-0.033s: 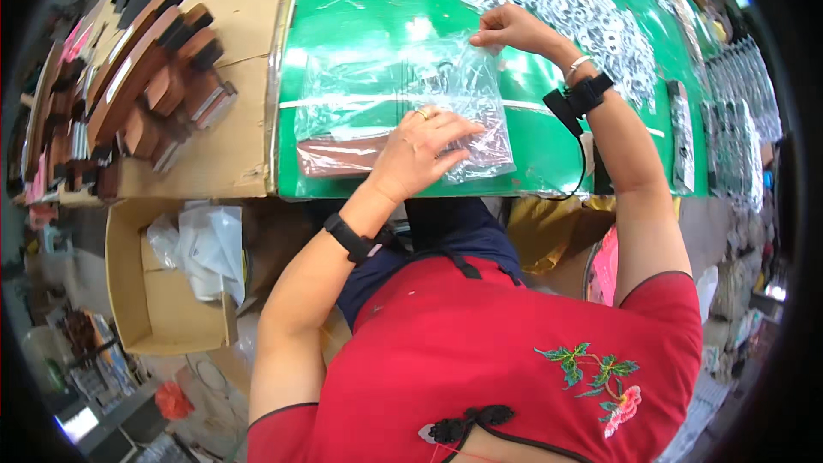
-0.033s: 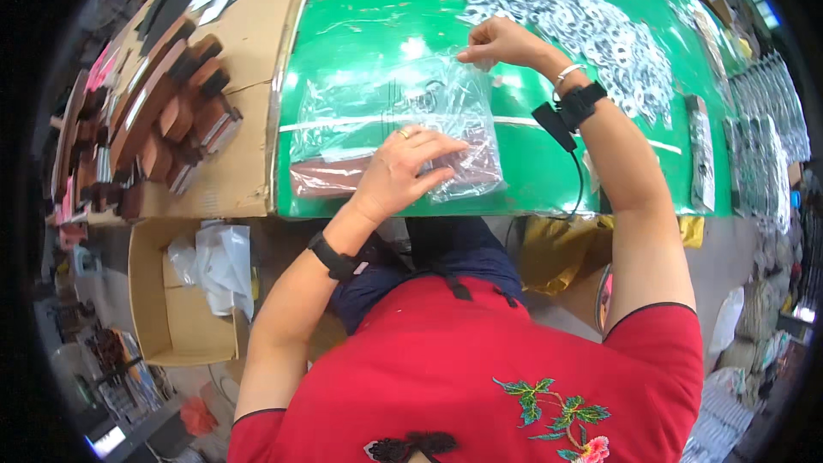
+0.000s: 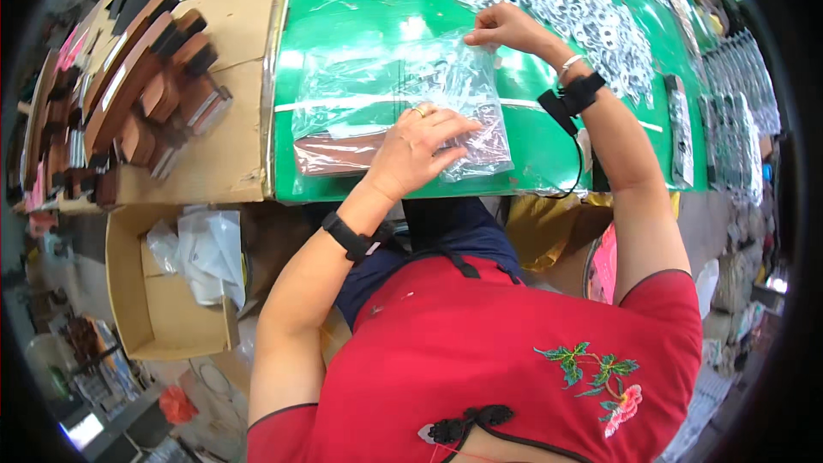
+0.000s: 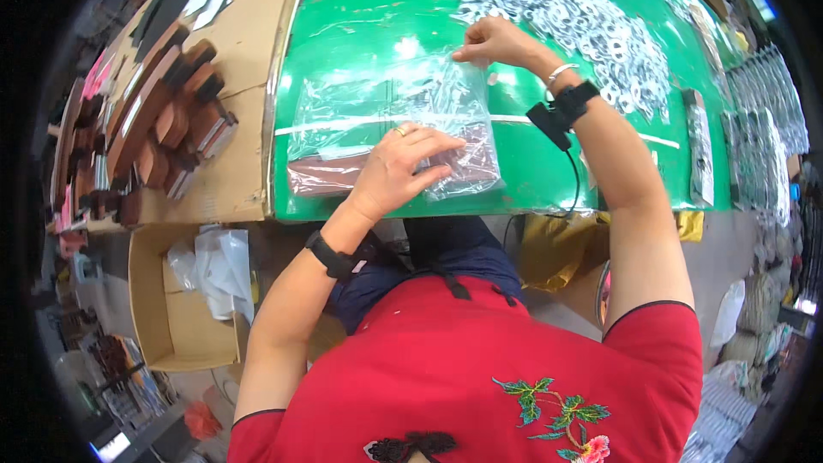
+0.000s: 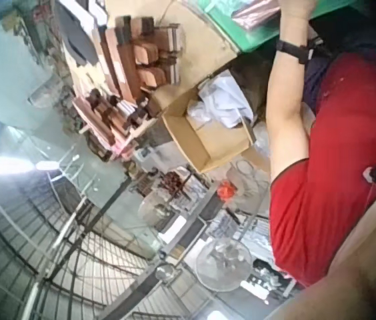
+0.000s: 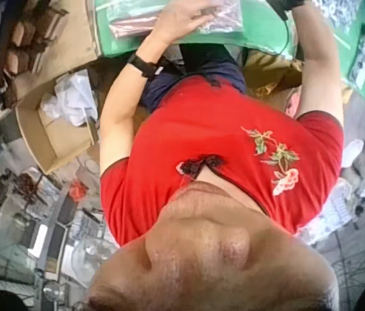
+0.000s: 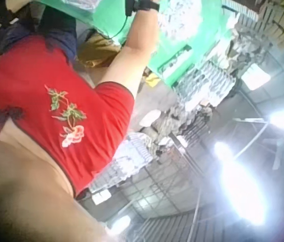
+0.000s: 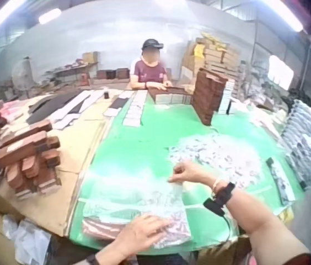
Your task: Packaging wooden furniture components into plastic bags and sealing them with tape using a dispenser.
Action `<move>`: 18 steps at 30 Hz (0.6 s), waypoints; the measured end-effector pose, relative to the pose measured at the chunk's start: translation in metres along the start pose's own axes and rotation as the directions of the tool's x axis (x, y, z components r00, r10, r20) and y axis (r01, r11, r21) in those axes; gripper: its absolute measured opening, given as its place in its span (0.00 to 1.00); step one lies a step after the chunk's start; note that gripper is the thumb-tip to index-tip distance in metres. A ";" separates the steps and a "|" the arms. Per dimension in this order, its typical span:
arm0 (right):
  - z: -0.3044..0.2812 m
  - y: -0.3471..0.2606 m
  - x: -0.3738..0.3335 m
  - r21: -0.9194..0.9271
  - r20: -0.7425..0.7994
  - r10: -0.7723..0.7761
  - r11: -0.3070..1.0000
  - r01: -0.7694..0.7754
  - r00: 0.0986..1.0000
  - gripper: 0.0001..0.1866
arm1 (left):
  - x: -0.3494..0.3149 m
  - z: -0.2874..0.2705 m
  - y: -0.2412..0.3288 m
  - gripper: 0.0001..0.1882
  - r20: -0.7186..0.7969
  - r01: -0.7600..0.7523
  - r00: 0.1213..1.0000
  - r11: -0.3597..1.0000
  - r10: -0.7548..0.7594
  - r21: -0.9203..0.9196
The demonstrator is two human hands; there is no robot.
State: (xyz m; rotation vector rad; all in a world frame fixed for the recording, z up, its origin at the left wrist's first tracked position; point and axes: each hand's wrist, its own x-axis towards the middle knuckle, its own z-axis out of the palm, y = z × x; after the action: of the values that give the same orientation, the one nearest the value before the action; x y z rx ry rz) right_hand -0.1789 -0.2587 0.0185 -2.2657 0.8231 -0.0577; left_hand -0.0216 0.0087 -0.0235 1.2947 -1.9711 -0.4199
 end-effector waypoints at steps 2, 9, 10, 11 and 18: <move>0.020 0.018 0.004 -0.166 -0.164 -0.028 0.986 0.000 0.986 0.21 | 0.010 0.001 -0.005 0.21 0.028 0.003 1.000 0.999 -0.002 -0.044; 0.057 0.035 -0.007 -0.019 -0.401 0.085 0.995 -0.101 0.912 0.21 | 0.012 -0.001 0.004 0.20 -0.036 0.084 0.995 0.992 -0.088 -0.090; 0.054 0.031 -0.006 0.184 -0.378 0.192 0.974 -0.129 0.906 0.23 | 0.013 -0.002 0.002 0.19 -0.040 0.137 0.989 0.986 -0.141 -0.095; 0.048 0.031 -0.010 0.186 -0.380 0.193 0.974 -0.130 0.905 0.23 | 0.013 -0.002 0.002 0.18 -0.074 0.113 0.990 0.989 -0.120 -0.097; 0.038 0.010 -0.035 0.326 0.016 0.420 0.856 -0.402 0.907 0.35 | 0.014 0.001 0.002 0.17 -0.073 0.166 0.982 0.983 -0.172 -0.077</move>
State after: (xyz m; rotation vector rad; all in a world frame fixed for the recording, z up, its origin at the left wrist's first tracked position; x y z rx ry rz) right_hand -0.2019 -0.2208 -0.0093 -1.7499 1.2200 -0.0527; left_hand -0.0272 -0.0032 -0.0172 1.4175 -1.7724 -0.5076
